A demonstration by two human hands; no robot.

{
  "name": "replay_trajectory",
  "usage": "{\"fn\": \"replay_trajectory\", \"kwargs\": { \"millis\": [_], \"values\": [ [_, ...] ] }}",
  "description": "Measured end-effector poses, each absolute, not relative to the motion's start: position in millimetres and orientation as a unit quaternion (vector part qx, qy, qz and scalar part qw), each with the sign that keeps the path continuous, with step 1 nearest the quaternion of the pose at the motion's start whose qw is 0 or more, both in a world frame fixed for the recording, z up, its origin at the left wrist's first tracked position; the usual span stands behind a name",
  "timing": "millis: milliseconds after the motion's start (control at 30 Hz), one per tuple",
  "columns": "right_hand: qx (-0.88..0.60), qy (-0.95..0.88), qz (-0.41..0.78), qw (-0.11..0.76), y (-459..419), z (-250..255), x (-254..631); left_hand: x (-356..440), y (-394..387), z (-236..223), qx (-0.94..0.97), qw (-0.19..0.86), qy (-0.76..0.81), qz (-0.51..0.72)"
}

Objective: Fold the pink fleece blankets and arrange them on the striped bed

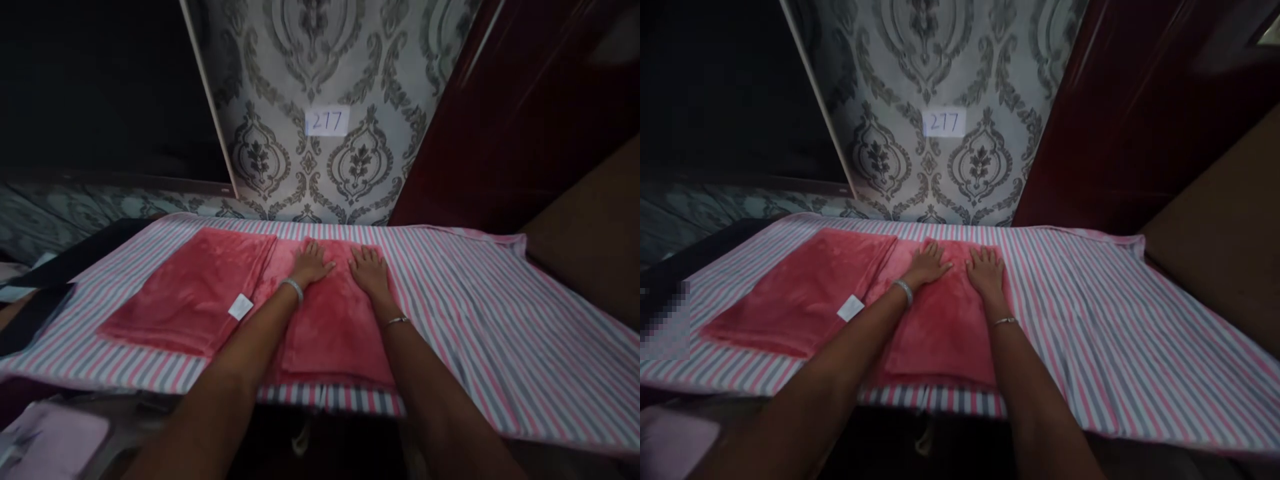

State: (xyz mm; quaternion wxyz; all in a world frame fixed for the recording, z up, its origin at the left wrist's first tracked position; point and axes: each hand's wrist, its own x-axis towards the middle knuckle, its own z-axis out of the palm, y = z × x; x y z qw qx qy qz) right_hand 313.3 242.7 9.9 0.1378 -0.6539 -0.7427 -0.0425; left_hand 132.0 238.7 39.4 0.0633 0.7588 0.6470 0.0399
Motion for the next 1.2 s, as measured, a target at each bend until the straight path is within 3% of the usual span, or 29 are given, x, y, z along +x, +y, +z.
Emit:
{"fn": "replay_trajectory", "kwargs": {
  "millis": [300, 467, 667, 1200],
  "values": [
    [-0.653, -0.743, -0.023, 0.146, 242, 10, 318, 118, 188, 45, 0.768, 0.069, 0.634, 0.056],
    [-0.651, -0.744, -0.031, 0.149, 241, 10, 319, 133, 123, 28, 0.843, 0.064, 0.526, 0.085],
    [-0.653, -0.745, -0.026, 0.131, 241, 12, 319, 97, 93, 19, 0.853, 0.095, 0.506, 0.082],
    [-0.653, -0.746, -0.034, 0.127, 235, 8, 317, 51, -1, 4, 0.803, 0.138, 0.555, 0.167]
  ]
}}
